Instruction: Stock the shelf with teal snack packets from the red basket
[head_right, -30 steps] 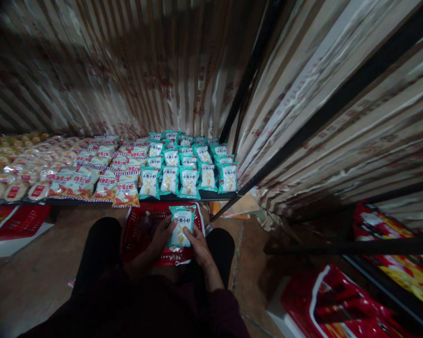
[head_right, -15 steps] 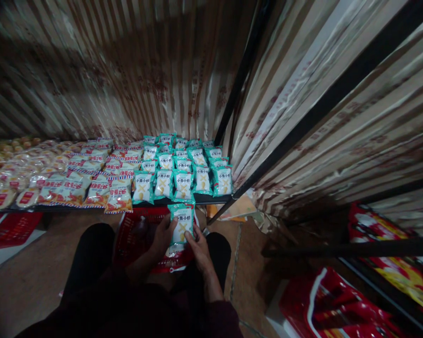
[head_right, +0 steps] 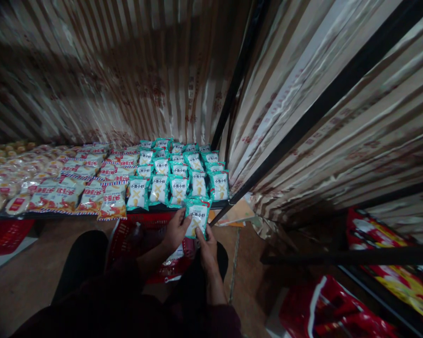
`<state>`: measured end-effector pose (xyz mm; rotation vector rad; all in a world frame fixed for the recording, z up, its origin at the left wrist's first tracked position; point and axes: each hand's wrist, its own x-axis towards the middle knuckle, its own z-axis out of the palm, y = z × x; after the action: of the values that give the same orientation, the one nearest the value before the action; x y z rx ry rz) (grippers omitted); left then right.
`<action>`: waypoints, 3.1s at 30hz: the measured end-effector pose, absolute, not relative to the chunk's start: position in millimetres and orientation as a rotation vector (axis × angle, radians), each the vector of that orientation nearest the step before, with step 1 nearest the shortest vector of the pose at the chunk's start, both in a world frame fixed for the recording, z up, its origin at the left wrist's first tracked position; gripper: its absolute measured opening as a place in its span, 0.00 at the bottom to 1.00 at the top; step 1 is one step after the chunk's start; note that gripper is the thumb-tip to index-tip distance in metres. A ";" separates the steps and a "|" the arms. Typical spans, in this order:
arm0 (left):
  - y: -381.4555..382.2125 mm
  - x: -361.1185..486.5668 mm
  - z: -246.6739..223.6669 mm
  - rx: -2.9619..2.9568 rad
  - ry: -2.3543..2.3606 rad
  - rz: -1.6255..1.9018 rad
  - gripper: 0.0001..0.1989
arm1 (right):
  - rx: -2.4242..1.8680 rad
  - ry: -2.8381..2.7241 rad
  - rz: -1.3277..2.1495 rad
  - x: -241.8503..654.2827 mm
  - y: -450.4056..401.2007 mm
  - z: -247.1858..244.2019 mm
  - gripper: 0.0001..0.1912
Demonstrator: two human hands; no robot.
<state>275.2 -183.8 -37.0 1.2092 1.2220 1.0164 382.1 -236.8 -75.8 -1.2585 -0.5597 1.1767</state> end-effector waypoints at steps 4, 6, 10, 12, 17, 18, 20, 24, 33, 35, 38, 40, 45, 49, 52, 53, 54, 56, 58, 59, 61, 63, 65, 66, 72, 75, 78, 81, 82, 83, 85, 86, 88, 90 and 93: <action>-180.5 286.0 -41.6 1.327 1.223 1.104 0.22 | -1.295 -0.575 1.103 392.4 -222.5 -62.4 0.32; -178.6 288.9 -40.7 1.376 1.225 1.103 0.24 | -1.335 -0.625 1.048 397.3 -214.3 -53.4 0.30; -174.4 293.1 -33.0 1.493 1.218 1.090 0.26 | -1.396 -0.699 0.953 406.4 -198.5 -41.8 0.28; -172.4 295.4 -28.5 1.551 1.247 1.073 0.27 | -1.410 -0.722 0.936 410.3 -192.1 -40.2 0.28; -168.2 299.9 -26.1 1.652 1.340 0.992 0.30 | -1.468 -0.827 0.855 418.7 -180.1 -46.3 0.27; -167.4 300.4 -27.7 1.665 1.345 0.988 0.30 | -1.484 -0.845 0.825 420.3 -178.0 -49.2 0.28; -165.8 301.0 -32.4 1.672 1.349 0.989 0.31 | -1.523 -0.877 0.751 423.7 -173.9 -55.9 0.29; -162.6 302.2 -41.4 1.629 1.309 1.002 0.33 | -1.580 -0.907 0.677 428.5 -168.2 -66.1 0.33; -158.1 306.1 -44.2 1.710 1.292 1.091 0.32 | -1.771 -1.028 0.505 426.6 -162.8 -62.0 0.36; -157.2 306.8 -44.7 1.757 1.307 1.085 0.31 | -1.840 -1.083 0.468 426.5 -161.9 -63.1 0.34; -156.5 307.3 -44.9 1.830 1.331 1.016 0.30 | -1.927 -1.172 0.387 427.8 -161.1 -66.5 0.33; -156.7 307.3 -44.5 1.861 1.347 0.977 0.31 | -1.920 -1.232 0.272 428.8 -160.9 -69.1 0.33; -158.9 308.3 -46.4 1.928 1.396 0.970 0.31 | -1.852 -1.299 -0.037 428.9 -159.7 -73.6 0.31; -159.7 311.1 -49.3 1.953 1.409 1.012 0.31 | -1.799 -1.381 -0.081 427.6 -155.9 -71.0 0.30; -158.6 311.5 -47.4 1.980 1.405 0.996 0.30 | -1.763 -1.419 -0.083 426.9 -152.1 -65.6 0.27; -157.9 311.3 -45.9 1.989 1.402 0.984 0.30 | -1.752 -1.429 -0.088 426.4 -151.0 -63.8 0.27; -157.1 311.1 -44.3 1.996 1.401 0.969 0.30 | -1.746 -1.439 -0.094 425.8 -150.2 -62.2 0.26; -155.4 311.1 -41.3 1.992 1.406 0.951 0.30 | -1.749 -1.454 -0.107 424.1 -149.2 -60.4 0.26; -153.6 312.1 -39.8 1.981 1.405 0.954 0.29 | -1.756 -1.466 -0.120 422.2 -148.9 -61.3 0.25; -152.9 313.0 -39.7 1.978 1.400 0.962 0.28 | -1.758 -1.473 -0.128 421.3 -149.0 -62.9 0.25; -152.0 314.9 -40.6 1.971 1.384 0.996 0.26 | -1.754 -1.500 -0.143 419.6 -149.1 -67.4 0.25; -151.7 315.6 -41.4 1.964 1.373 1.030 0.24 | -1.755 -1.526 -0.146 417.3 -149.1 -72.3 0.26; -150.7 313.0 -39.9 1.971 1.379 1.045 0.22 | -1.767 -1.529 -0.148 413.5 -148.6 -75.9 0.27; -149.1 310.1 -37.5 1.984 1.387 1.046 0.21 | -1.770 -1.519 -0.157 411.0 -148.1 -76.9 0.28; -110.6 283.2 2.0 2.053 1.476 1.094 0.17 | -1.729 -1.450 -0.277 396.6 -140.8 -80.8 0.33; -76.4 277.6 24.5 2.111 1.598 1.103 0.17 | -1.730 -1.429 -0.335 394.2 -135.2 -87.4 0.33; -40.0 279.1 38.3 2.204 1.709 1.008 0.17 | -1.729 -1.443 -0.385 394.5 -130.5 -92.9 0.32; -3.5 283.3 44.3 2.287 1.788 0.783 0.19 | -1.689 -1.479 -0.426 396.7 -127.8 -93.7 0.32; 8.2 284.9 45.4 2.307 1.807 0.685 0.21 | -1.677 -1.486 -0.434 397.6 -127.1 -93.2 0.32; 19.3 286.5 46.4 2.314 1.816 0.631 0.21 | -1.671 -1.492 -0.441 398.6 -126.6 -92.7 0.32; 38.5 289.6 48.7 2.335 1.815 0.565 0.22 | -1.675 -1.500 -0.463 400.4 -125.4 -92.1 0.33; 46.1 291.1 50.3 2.354 1.801 0.552 0.22 | -1.682 -1.501 -0.474 401.1 -124.7 -92.3 0.33; 56.6 293.8 54.7 2.413 1.745 0.527 0.20 | -1.688 -1.499 -0.486 401.9 -123.2 -93.3 0.32; 61.6 295.9 60.2 2.561 1.573 0.435 0.16 | -1.682 -1.489 -0.487 401.9 -121.9 -94.5 0.31; 63.4 298.5 67.0 2.797 1.236 0.164 0.13 | -1.685 -1.473 -0.466 400.9 -120.3 -94.9 0.30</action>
<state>298.5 63.4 67.0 2.7970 1.2355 0.1641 400.9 -120.3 -94.9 -1.6846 -1.4734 -0.4657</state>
